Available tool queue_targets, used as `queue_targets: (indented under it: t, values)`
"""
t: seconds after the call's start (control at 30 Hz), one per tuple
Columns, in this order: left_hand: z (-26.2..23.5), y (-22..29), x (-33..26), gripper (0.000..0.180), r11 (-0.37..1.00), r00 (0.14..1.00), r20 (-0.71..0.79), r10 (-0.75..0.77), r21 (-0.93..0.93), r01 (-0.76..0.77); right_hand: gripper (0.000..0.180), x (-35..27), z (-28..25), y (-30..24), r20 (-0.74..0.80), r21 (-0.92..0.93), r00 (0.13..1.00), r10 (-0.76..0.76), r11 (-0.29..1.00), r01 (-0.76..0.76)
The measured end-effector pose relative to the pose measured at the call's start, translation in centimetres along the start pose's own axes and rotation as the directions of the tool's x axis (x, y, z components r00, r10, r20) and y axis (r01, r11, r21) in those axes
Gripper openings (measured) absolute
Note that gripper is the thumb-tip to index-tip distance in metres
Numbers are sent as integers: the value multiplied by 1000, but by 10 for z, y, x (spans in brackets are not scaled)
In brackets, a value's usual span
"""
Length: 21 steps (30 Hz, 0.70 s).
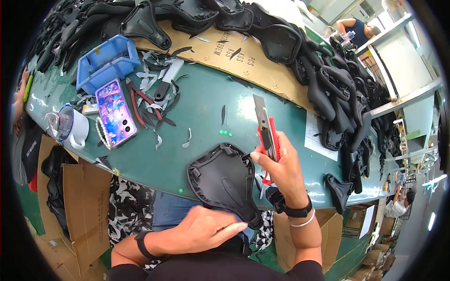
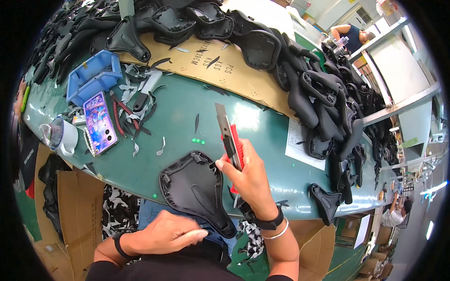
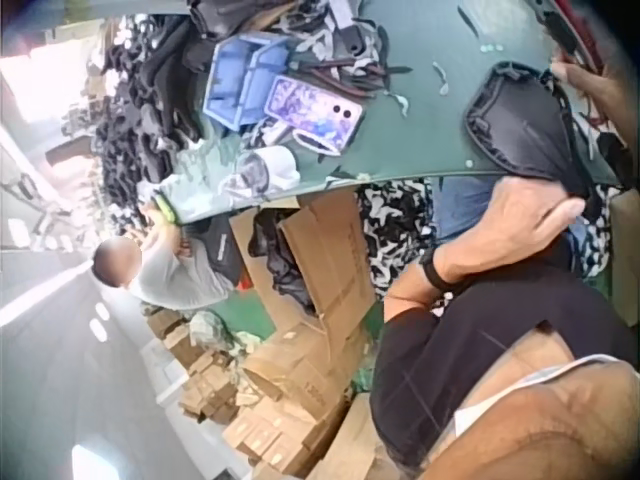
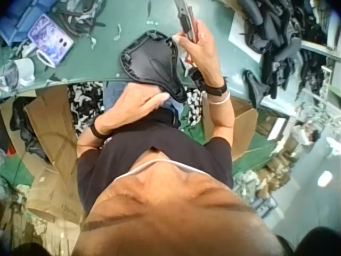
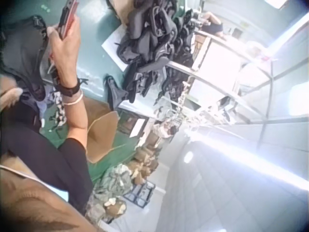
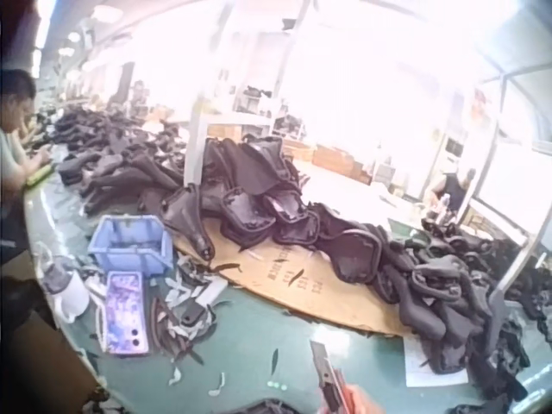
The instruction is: The person trims excess material from the edges of black bicycle seats using a red utility knife. They pick up each seat, cut along the perimeter, and place the finished seat into a cardboard box. The process is repeated for multiple seats.
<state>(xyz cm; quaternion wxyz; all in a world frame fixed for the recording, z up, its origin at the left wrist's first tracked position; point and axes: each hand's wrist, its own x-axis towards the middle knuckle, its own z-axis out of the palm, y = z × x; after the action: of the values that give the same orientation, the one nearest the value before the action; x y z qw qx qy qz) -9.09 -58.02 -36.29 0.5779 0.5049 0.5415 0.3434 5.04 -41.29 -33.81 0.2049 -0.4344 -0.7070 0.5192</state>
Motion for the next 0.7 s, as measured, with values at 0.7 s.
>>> queue_targets:
  t: [0.7]
  values:
    - [-14,-21,92,18,874,807,-405,430,409,-261,48,-52,-21,-40,345,-884,938,12,339,321]
